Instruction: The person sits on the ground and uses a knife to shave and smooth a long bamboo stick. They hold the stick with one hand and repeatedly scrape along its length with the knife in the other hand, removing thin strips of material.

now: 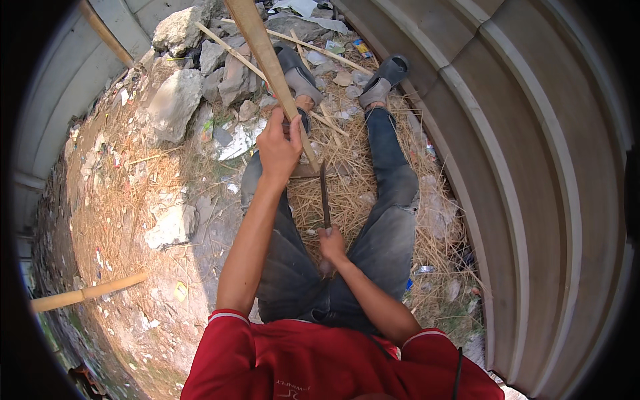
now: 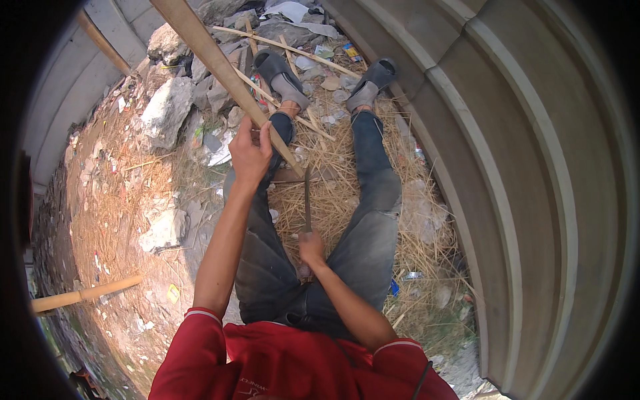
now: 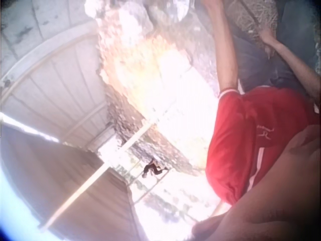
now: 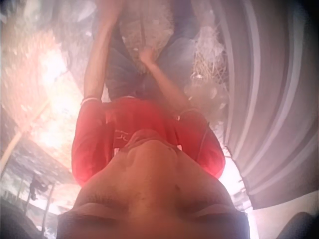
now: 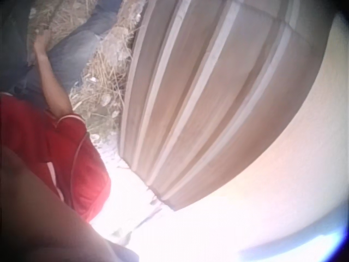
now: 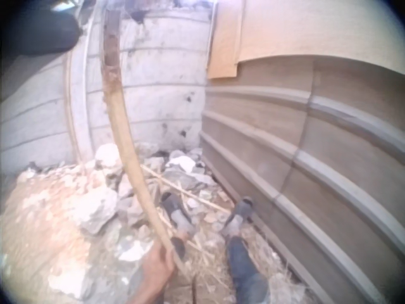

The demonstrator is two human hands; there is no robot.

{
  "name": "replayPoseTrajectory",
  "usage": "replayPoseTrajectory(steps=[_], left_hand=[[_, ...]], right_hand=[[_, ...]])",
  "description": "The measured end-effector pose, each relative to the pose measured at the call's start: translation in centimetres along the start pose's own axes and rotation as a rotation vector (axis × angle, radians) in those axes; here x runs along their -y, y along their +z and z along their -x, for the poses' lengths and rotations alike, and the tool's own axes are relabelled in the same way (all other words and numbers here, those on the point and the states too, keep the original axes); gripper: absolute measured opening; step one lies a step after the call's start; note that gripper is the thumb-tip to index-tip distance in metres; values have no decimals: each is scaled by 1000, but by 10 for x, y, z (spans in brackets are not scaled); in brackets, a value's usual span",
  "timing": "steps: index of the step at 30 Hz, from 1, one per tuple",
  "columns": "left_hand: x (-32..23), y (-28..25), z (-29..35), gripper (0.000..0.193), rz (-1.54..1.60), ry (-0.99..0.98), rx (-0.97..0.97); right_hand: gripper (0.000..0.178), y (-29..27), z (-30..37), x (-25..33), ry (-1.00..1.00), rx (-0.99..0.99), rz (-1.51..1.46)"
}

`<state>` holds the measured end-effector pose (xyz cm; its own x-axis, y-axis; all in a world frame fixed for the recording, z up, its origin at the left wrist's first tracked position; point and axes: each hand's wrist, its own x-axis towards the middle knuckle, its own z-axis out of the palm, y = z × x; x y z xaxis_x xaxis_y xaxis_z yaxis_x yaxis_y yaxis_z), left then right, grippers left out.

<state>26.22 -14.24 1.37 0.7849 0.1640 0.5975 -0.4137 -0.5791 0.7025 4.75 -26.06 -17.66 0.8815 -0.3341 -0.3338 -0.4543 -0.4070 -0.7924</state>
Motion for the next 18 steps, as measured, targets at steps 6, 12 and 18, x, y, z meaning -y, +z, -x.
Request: replayPoseTrajectory(steps=[6,12,18], left_hand=[[26,-16,-3,11,156,-50,175],[35,-30,-11,17,335,-127,373],[30,-17,-10,18,375,-150,310]], right_hand=[[26,-17,-7,25,164,47,-285],[25,-70,-5,111,-180,-115,-559],[30,-45,18,52,-245,-88,-335]])
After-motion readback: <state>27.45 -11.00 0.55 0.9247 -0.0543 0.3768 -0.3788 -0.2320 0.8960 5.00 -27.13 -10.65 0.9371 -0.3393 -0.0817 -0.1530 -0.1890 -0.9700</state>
